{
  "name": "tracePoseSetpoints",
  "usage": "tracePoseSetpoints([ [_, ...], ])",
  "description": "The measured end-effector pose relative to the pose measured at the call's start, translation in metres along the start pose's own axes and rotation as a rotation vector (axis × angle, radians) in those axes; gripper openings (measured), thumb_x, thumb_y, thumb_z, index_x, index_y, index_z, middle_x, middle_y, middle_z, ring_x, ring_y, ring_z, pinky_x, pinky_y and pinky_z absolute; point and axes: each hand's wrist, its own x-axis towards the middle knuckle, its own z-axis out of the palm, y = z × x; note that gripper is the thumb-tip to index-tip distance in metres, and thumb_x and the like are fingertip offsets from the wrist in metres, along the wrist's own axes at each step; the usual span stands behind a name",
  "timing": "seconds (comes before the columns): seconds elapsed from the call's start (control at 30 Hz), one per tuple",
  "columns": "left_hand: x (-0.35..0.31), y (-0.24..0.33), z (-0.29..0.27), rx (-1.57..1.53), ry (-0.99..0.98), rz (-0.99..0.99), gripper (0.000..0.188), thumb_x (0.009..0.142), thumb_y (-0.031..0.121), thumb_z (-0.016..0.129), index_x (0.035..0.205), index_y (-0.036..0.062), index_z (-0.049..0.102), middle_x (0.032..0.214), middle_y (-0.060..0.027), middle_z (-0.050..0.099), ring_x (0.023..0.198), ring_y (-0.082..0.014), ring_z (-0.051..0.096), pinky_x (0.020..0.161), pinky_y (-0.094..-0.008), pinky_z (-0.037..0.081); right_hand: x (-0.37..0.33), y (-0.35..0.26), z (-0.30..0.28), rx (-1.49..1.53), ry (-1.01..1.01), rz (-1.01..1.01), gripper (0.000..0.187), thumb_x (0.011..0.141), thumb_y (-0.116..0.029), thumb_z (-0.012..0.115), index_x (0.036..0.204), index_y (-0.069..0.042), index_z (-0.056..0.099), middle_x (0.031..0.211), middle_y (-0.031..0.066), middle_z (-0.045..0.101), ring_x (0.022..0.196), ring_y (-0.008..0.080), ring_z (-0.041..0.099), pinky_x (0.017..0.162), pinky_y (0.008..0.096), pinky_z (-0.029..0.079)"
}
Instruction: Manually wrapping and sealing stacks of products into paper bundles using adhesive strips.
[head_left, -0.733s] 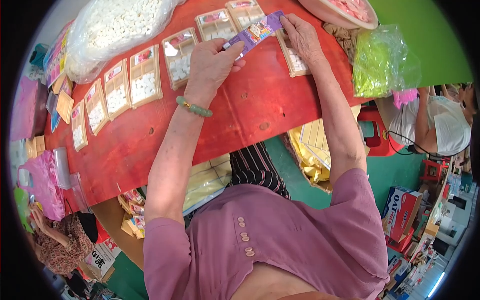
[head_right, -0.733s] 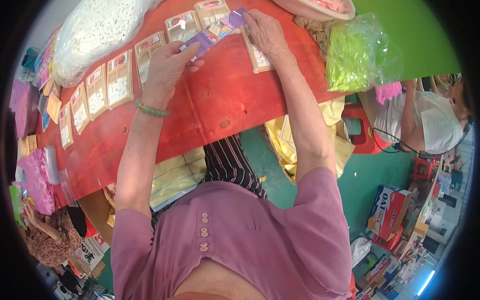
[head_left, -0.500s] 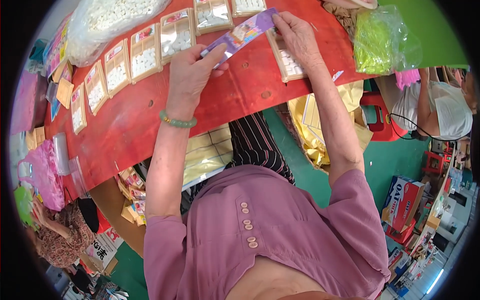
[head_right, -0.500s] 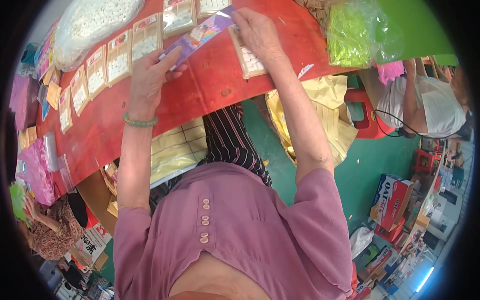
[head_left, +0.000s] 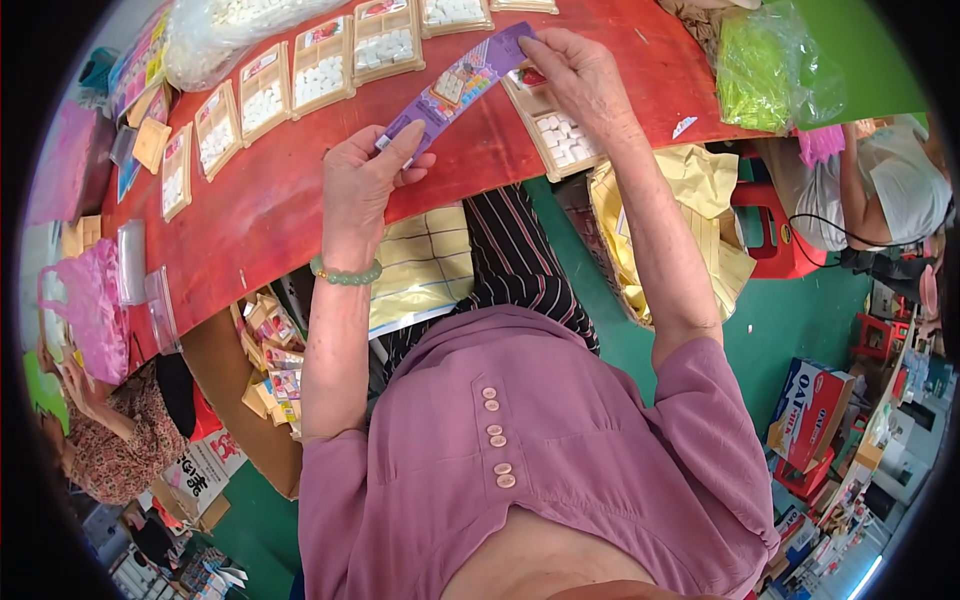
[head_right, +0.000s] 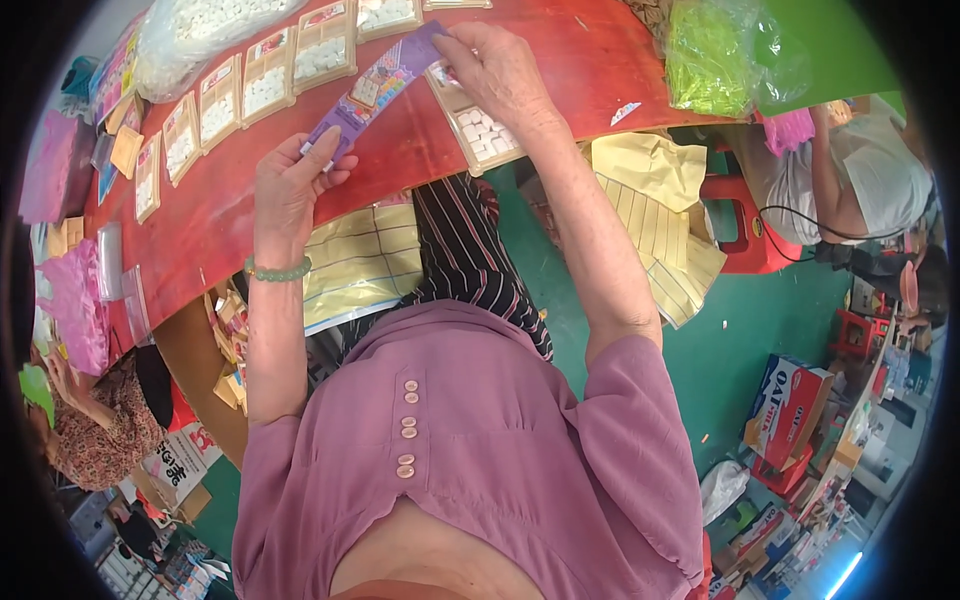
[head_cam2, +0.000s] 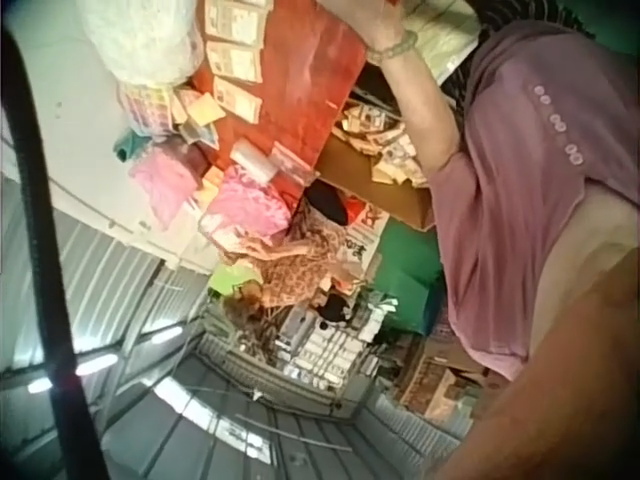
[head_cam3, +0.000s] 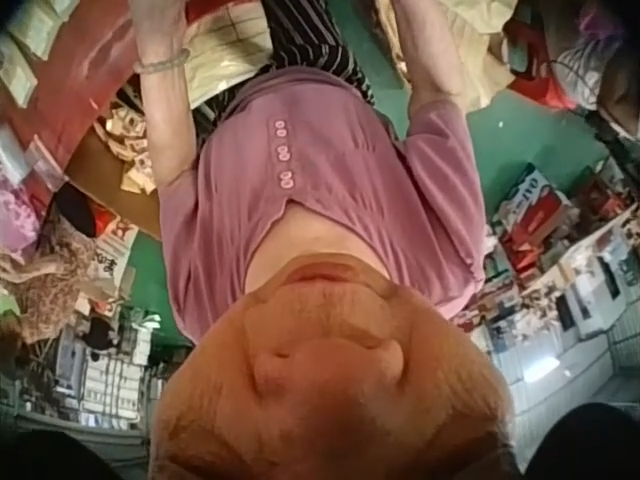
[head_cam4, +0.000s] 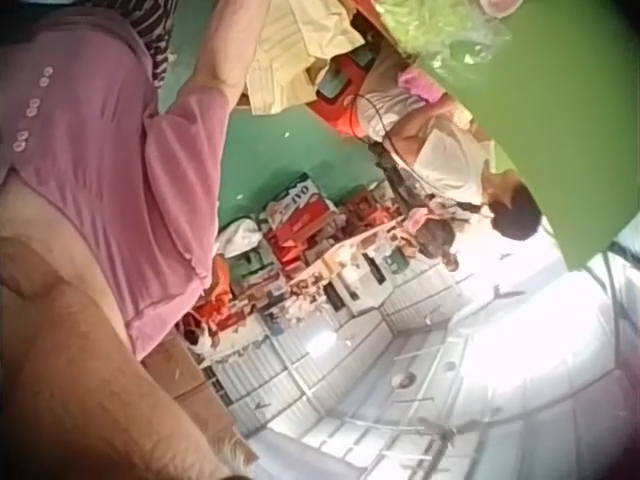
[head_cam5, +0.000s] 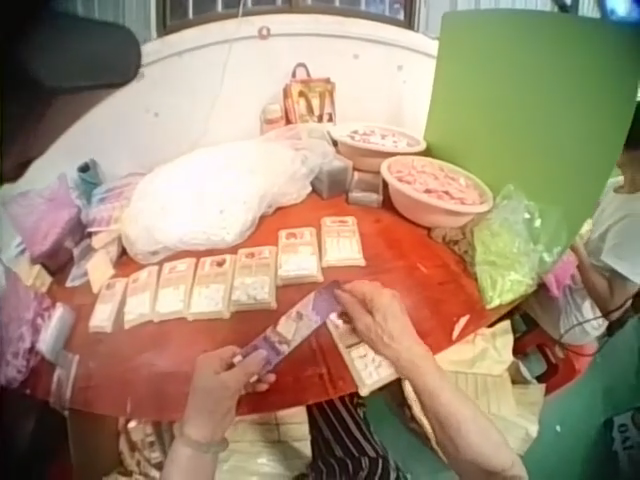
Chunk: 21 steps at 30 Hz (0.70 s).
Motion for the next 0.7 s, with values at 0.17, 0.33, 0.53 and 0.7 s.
tracePoseSetpoints([
  [0.17, 0.003, 0.002, 0.018, -0.067, -0.027, -0.013, 0.019, 0.085, 0.017, 0.072, 0.084, -0.0014, 0.065, 0.079, -0.007, 0.067, 0.069, -0.0109, 0.066, 0.057, -0.0182, 0.051, -0.013, -0.03, -0.031, 0.056, 0.041, 0.122, 0.024, 0.089, -0.021, 0.065, 0.094, 0.002, 0.069, 0.075, -0.0017, 0.064, 0.069, 0.0036, 0.053, 0.062, 0.021, 0.043],
  [0.33, 0.017, -0.005, 0.044, 0.025, -0.079, -0.012, 0.02, 0.082, 0.016, 0.074, 0.081, -0.0015, 0.065, 0.074, -0.0072, 0.067, 0.064, -0.0094, 0.065, 0.055, -0.0176, 0.051, -0.033, -0.004, -0.051, 0.198, 0.1, 0.29, 0.023, 0.086, -0.024, 0.069, 0.082, -0.002, 0.071, 0.073, -0.0009, 0.065, 0.066, 0.0024, 0.053, 0.058, 0.0192, 0.04],
  [0.53, 0.026, -0.01, 0.063, 0.235, -0.054, 0.014, 0.023, 0.078, 0.016, 0.076, 0.077, -0.0034, 0.065, 0.068, -0.0081, 0.067, 0.057, -0.0092, 0.064, 0.049, -0.0192, 0.05, -0.041, 0.007, -0.053, 0.154, 0.161, 0.417, 0.023, 0.084, -0.024, 0.072, 0.082, -0.001, 0.07, 0.071, 0.0003, 0.065, 0.06, 0.0031, 0.054, 0.054, 0.0192, 0.042],
  [0.7, 0.034, -0.006, 0.069, 0.385, -0.062, -0.004, 0.024, 0.08, 0.021, 0.075, 0.077, 0.0007, 0.063, 0.07, -0.0058, 0.066, 0.058, -0.0065, 0.062, 0.049, -0.0155, 0.047, -0.039, 0.016, -0.052, 0.031, 0.156, 0.39, 0.021, 0.082, -0.021, 0.074, 0.084, 0.0, 0.07, 0.071, 0.0016, 0.066, 0.06, 0.0041, 0.056, 0.054, 0.0199, 0.044],
])
